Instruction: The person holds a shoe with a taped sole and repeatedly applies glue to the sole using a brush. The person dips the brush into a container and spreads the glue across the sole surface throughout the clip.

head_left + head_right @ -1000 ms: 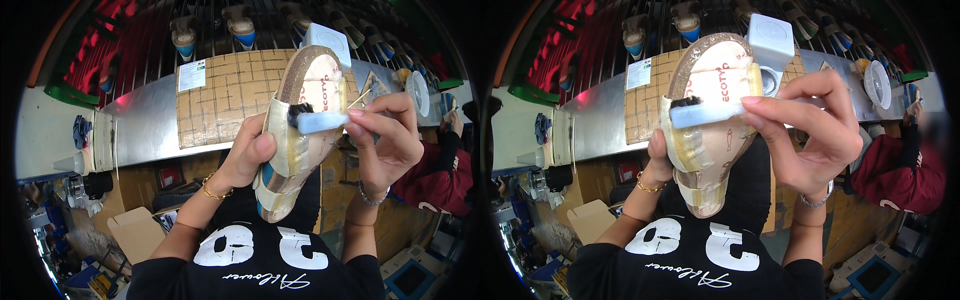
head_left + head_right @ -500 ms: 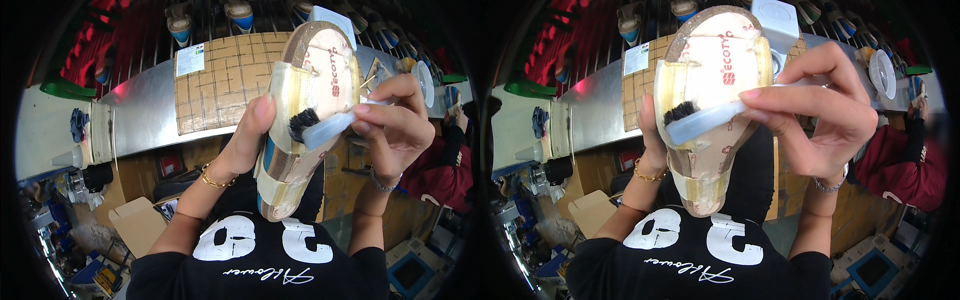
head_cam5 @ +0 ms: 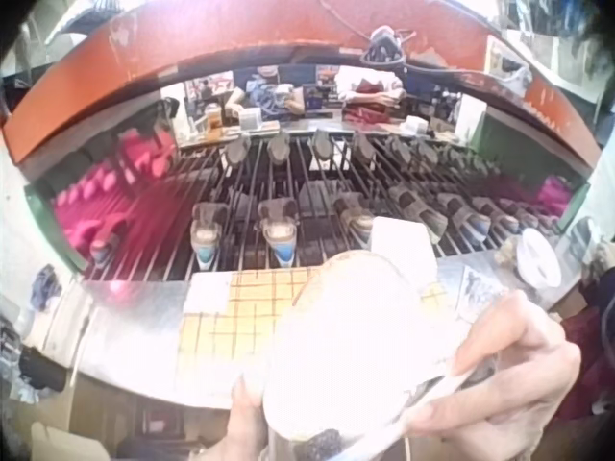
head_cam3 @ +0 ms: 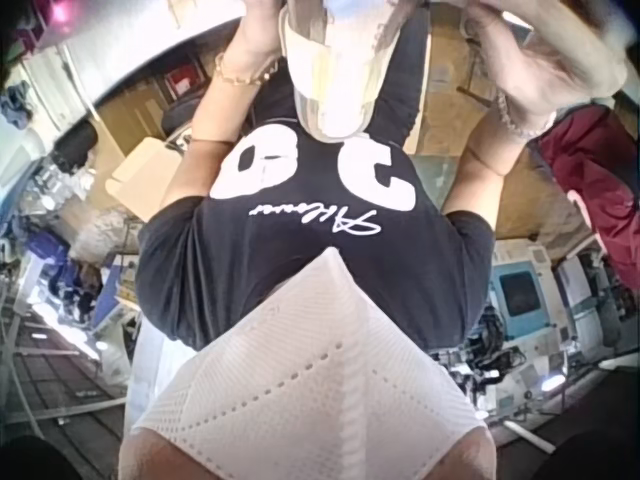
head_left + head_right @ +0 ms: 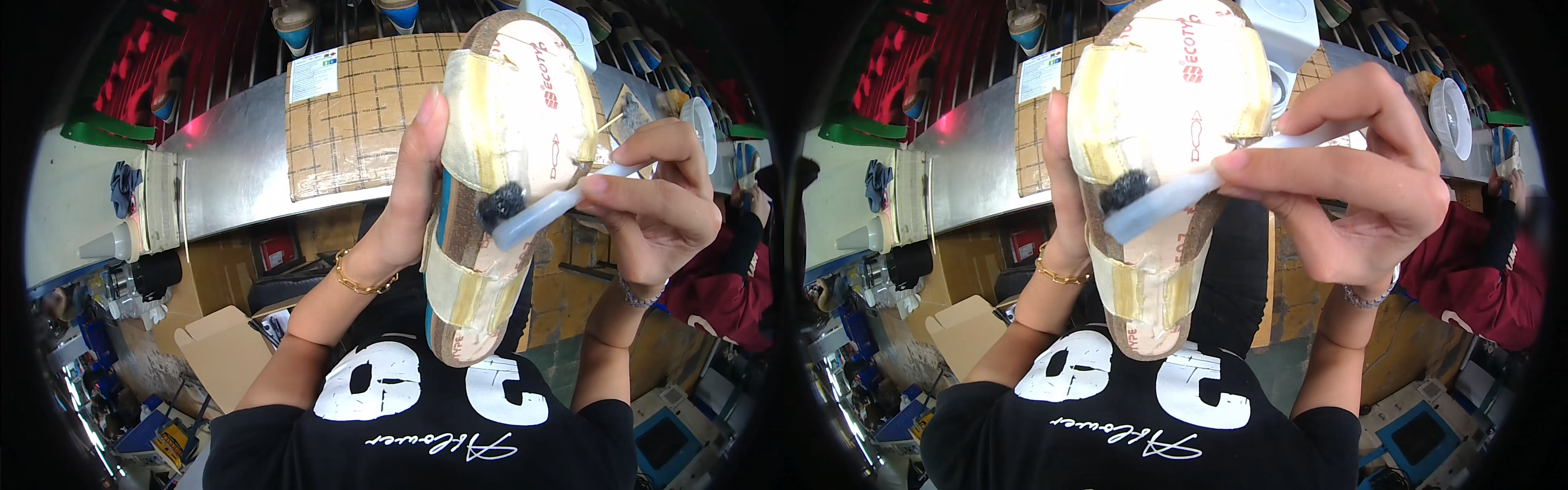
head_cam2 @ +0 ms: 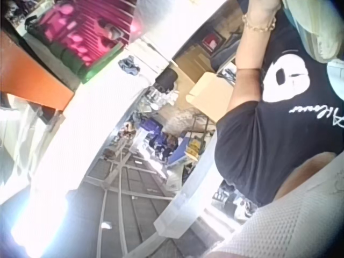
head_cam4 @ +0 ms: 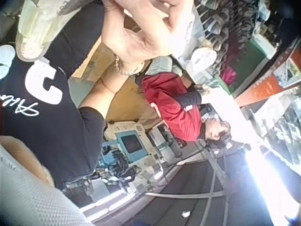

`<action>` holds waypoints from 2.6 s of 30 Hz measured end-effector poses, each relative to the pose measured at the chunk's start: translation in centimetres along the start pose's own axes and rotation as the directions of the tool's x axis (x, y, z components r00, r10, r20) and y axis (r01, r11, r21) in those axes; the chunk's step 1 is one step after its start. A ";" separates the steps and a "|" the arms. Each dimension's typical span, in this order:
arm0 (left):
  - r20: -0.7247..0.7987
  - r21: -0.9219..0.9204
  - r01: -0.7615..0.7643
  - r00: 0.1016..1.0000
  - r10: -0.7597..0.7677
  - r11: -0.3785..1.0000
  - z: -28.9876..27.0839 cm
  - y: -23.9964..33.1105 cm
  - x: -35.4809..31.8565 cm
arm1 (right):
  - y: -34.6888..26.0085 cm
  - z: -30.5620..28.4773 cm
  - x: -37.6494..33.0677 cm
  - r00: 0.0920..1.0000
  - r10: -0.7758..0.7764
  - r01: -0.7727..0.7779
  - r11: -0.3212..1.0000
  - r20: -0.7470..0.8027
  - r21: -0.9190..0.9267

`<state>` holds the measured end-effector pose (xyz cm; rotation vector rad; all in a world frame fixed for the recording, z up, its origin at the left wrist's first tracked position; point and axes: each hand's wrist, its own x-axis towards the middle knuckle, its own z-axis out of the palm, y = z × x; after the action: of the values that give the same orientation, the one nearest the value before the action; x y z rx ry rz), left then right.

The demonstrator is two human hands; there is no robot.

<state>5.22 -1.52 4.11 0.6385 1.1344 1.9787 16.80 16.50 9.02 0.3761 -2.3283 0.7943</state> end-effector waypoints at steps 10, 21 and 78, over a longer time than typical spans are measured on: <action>-0.074 -0.118 -0.020 0.997 0.012 0.993 -1.2 -0.2 0.5 | -1.5 3.4 -0.7 0.885 0.409 -0.393 0.912 -0.223 0.115; -0.160 -0.151 -0.075 0.986 0.051 0.986 -0.1 -0.3 0.2 | -3.3 5.0 0.2 0.914 0.178 -0.263 0.944 -0.365 -0.199; -0.592 0.376 -0.492 0.524 0.612 0.785 -1.2 0.9 1.0 | -5.6 4.1 -3.1 0.910 0.287 -0.365 0.897 -0.299 -0.250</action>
<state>3.44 -1.65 4.35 0.3440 1.7109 2.8563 19.69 9.75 6.99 -0.2512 -2.2438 0.5824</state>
